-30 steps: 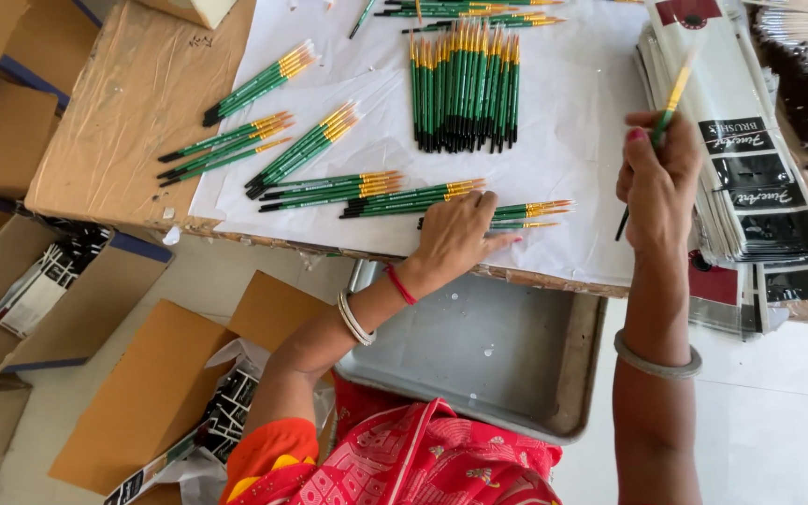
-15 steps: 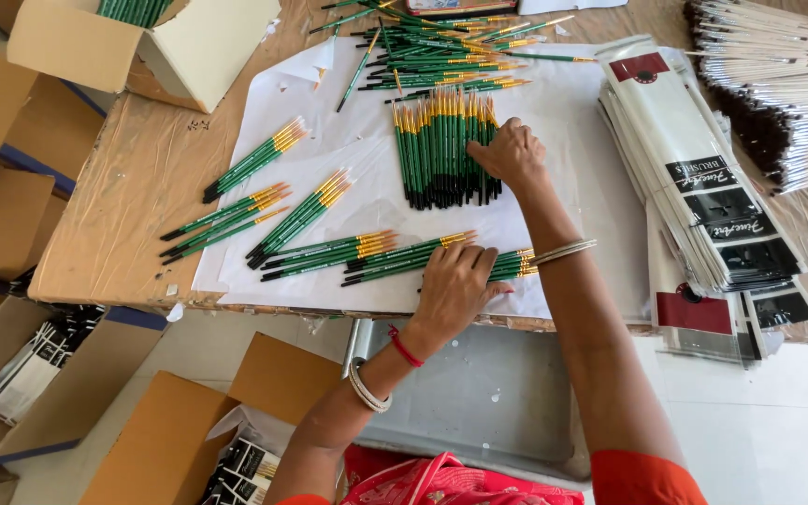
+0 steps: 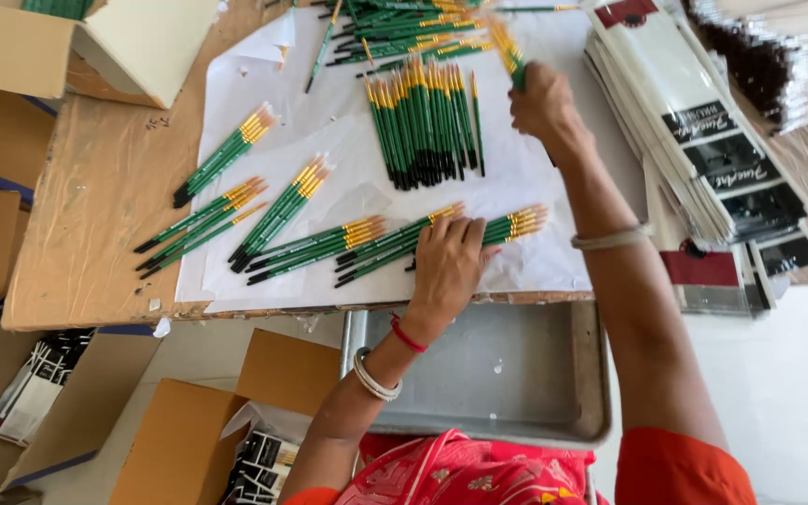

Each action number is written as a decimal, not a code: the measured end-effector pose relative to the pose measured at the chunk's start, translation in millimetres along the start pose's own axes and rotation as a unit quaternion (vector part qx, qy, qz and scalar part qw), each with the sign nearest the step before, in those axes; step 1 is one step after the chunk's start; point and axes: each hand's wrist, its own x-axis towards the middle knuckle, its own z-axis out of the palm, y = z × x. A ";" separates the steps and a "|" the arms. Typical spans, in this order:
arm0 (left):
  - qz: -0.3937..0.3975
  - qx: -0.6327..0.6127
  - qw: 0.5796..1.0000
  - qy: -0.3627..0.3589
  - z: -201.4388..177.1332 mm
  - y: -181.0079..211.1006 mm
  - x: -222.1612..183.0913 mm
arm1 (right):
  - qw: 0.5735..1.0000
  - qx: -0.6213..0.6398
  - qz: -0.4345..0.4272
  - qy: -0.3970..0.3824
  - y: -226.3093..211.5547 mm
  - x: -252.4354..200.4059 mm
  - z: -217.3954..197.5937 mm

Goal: The person picks up paintbrushes from a table, gathers them into groups, and places them into plastic sleeves.

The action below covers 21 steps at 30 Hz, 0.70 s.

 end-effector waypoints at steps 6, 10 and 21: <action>-0.033 0.027 0.998 -0.048 9.4 -2.2 -2.5 | 0.893 0.336 -0.291 0.077 -4.8 -201.0 -59.2; -0.008 0.012 1.000 0.004 4.9 -7.6 2.2 | 0.918 0.336 -0.208 0.017 52.0 -232.2 -5.5; -0.047 -0.607 0.790 -0.077 -26.1 0.9 64.3 | 0.912 0.343 -0.150 -0.169 45.5 -219.7 8.8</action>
